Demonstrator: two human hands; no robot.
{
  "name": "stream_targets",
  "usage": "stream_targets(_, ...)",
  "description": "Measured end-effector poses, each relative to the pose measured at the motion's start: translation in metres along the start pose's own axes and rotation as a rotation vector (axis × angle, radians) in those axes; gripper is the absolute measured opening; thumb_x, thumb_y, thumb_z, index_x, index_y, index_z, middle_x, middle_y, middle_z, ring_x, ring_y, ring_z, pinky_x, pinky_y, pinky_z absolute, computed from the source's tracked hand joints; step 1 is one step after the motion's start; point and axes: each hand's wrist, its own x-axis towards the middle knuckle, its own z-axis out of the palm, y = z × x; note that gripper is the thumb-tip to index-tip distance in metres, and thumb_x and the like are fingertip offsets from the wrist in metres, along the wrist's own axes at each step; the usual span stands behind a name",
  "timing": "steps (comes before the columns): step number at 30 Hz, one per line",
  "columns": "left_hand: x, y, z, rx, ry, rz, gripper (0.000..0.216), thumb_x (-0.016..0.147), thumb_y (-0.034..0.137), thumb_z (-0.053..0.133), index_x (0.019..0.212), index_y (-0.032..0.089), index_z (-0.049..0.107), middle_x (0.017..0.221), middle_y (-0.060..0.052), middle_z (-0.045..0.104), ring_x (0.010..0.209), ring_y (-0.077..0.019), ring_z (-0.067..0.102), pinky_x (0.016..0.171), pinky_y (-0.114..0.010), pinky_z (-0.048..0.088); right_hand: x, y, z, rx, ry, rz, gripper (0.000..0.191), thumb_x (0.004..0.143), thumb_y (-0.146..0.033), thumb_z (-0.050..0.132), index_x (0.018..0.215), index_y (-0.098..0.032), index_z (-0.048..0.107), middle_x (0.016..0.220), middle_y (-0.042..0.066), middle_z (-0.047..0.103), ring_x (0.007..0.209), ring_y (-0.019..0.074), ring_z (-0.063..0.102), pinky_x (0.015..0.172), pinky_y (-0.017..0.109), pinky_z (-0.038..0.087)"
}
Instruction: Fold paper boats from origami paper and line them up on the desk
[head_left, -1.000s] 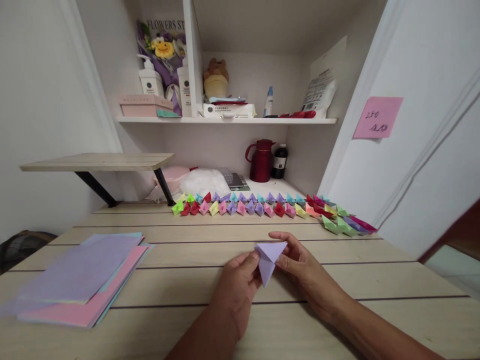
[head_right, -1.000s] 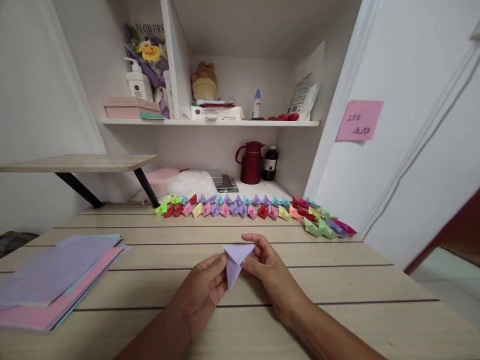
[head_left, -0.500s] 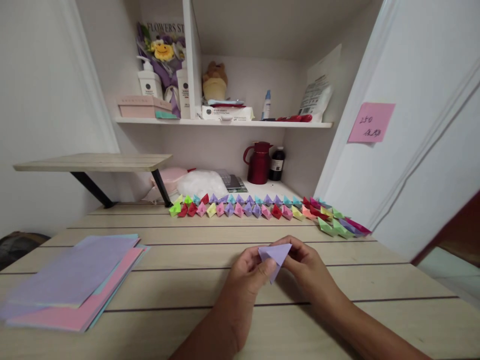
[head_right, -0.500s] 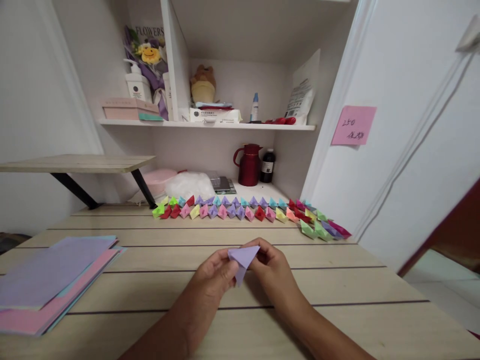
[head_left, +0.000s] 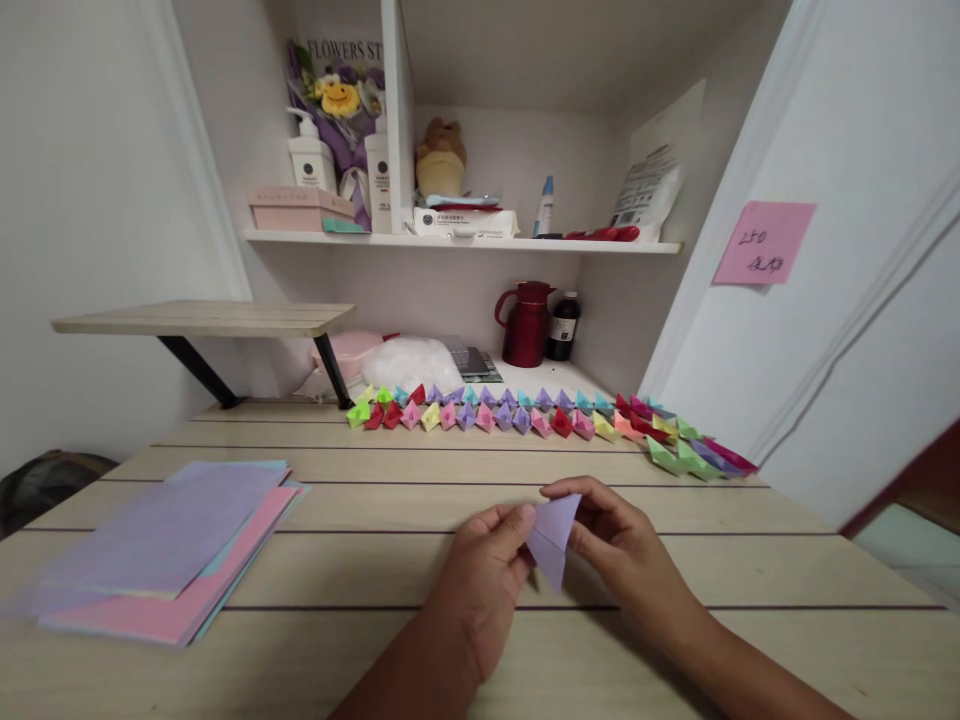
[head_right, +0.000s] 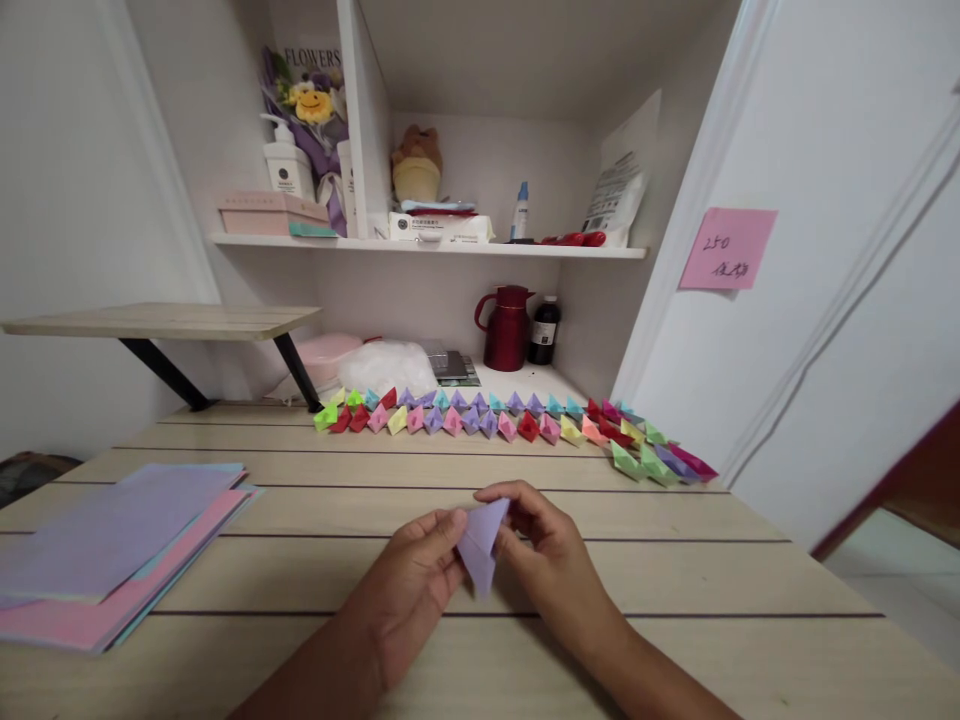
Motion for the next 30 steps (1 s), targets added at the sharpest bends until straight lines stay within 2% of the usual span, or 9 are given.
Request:
stream_targets(5,0.001,-0.001,-0.001,-0.093,0.026,-0.024,0.020,0.070,0.026,0.078,0.079,0.012,0.066,0.080,-0.006,0.065,0.082,-0.0149,0.059,0.086,-0.026,0.042,0.000,0.002,0.000,0.125,-0.037,0.034,0.030,0.080,-0.026,0.067,0.109,-0.025,0.059,0.087,0.000,0.060,0.077,0.0149,0.054,0.068,0.025,0.045)
stream_targets(8,0.001,-0.002,-0.002,-0.071,0.028,-0.032,0.023,0.069,0.026,0.079,0.082,0.011,0.067,0.081,-0.007,0.065,0.082,-0.0149,0.059,0.086,-0.027,0.042,0.000,0.000,-0.001,0.114,-0.091,0.001,0.023,0.080,-0.026,0.067,0.103,-0.023,0.064,0.090,0.001,0.061,0.081,0.0160,0.055,0.072,0.027,0.045)
stream_targets(13,0.001,-0.003,-0.005,0.085,0.034,-0.025,0.032,0.066,0.034,0.079,0.081,0.009,0.066,0.081,-0.008,0.065,0.078,-0.0154,0.058,0.082,-0.029,0.044,0.002,-0.001,-0.003,0.060,-0.112,0.020,0.011,0.080,-0.025,0.065,0.089,-0.020,0.065,0.080,0.000,0.061,0.073,0.0149,0.054,0.067,0.026,0.044)
stream_targets(16,0.006,-0.002,-0.010,0.294,0.116,0.013,0.027,0.065,0.033,0.076,0.072,0.011,0.063,0.071,-0.004,0.062,0.070,-0.0148,0.057,0.075,-0.029,0.045,0.003,0.000,-0.002,-0.043,-0.143,0.045,0.008,0.081,-0.023,0.061,0.088,-0.019,0.064,0.080,0.000,0.061,0.073,0.0154,0.054,0.067,0.026,0.043)
stream_targets(19,0.011,0.004,-0.018,0.748,0.201,0.159,0.009,0.071,0.022,0.064,0.066,0.015,0.061,0.066,-0.001,0.059,0.067,-0.0153,0.056,0.068,-0.029,0.044,0.004,0.002,0.002,-0.185,-0.218,0.053,0.011,0.081,-0.015,0.055,0.086,-0.019,0.065,0.080,0.001,0.062,0.071,0.0153,0.055,0.065,0.026,0.042)
stream_targets(22,0.014,0.010,-0.026,1.080,0.229,0.363,0.011,0.065,0.008,0.059,0.068,0.018,0.063,0.083,-0.002,0.060,0.087,-0.0187,0.058,0.082,-0.032,0.044,0.004,0.002,0.008,-0.304,-0.288,-0.003,0.021,0.077,-0.006,0.052,0.084,-0.019,0.066,0.082,0.001,0.063,0.074,0.0153,0.057,0.066,0.025,0.042)
stream_targets(25,0.013,0.017,-0.029,1.274,0.260,0.499,0.022,0.065,0.005,0.059,0.080,0.019,0.065,0.102,-0.005,0.055,0.106,-0.0214,0.052,0.096,-0.037,0.040,0.003,0.000,0.011,-0.381,-0.311,-0.080,0.025,0.075,-0.002,0.050,0.083,-0.020,0.065,0.082,0.000,0.063,0.076,0.0149,0.059,0.068,0.024,0.043)
stream_targets(28,0.002,0.025,-0.028,1.347,0.327,0.580,0.012,0.079,0.013,0.052,0.084,0.019,0.061,0.105,-0.007,0.052,0.108,-0.0218,0.051,0.095,-0.040,0.042,0.002,-0.001,0.009,-0.470,-0.304,-0.135,0.026,0.075,-0.001,0.050,0.084,-0.021,0.064,0.081,0.000,0.064,0.076,0.0145,0.059,0.069,0.024,0.042)
stream_targets(30,-0.012,0.029,-0.028,1.392,0.275,0.641,0.011,0.086,0.020,0.045,0.082,0.020,0.056,0.102,-0.006,0.051,0.105,-0.0213,0.051,0.093,-0.041,0.043,0.001,0.000,0.007,-0.551,-0.293,-0.169,0.025,0.076,-0.002,0.051,0.085,-0.021,0.063,0.082,0.000,0.064,0.077,0.0146,0.058,0.070,0.024,0.042)
